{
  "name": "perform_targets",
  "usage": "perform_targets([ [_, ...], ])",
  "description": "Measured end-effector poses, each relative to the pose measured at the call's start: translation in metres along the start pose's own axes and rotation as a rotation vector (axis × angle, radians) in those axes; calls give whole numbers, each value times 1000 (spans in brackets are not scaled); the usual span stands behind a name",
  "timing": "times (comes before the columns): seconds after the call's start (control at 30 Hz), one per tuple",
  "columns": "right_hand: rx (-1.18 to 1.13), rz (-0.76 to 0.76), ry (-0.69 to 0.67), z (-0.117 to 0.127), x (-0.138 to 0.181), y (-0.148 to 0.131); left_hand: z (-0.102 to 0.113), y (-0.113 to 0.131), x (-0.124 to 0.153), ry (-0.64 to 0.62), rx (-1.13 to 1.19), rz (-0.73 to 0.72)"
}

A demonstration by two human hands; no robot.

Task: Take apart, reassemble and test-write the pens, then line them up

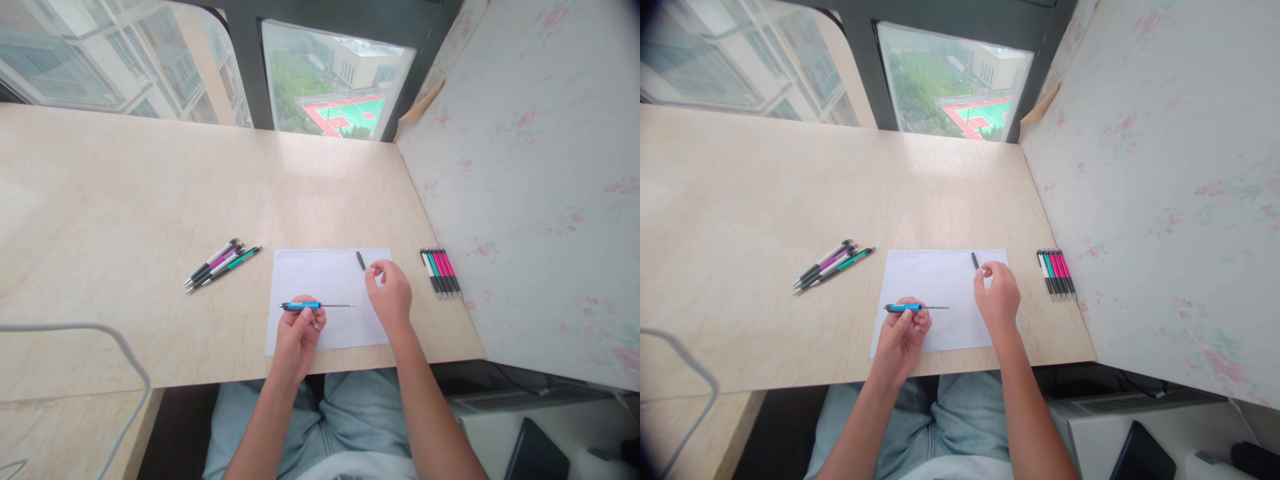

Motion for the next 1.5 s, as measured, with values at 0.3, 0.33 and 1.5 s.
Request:
perform_targets([
  [0.3, -456, 234, -458, 19, 44, -52, -5, 0, 2, 26, -149, -68],
  [0.33, -437, 268, -468, 18, 45, -54, -5, 0, 2, 26, -170, -85],
  [1.5, 212, 292, -55, -51, -3, -26, 2, 0, -4, 68, -43, -110],
])
Point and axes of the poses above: each hand's wrist, its own x-axis away from the middle knuckle, its own z-axis out of the back of the hand, y = z × x, the point moved 6 cm from there along -x, towards the middle knuckle, and after that the axes turned 9 degrees about -x, right-handed, at the moved point
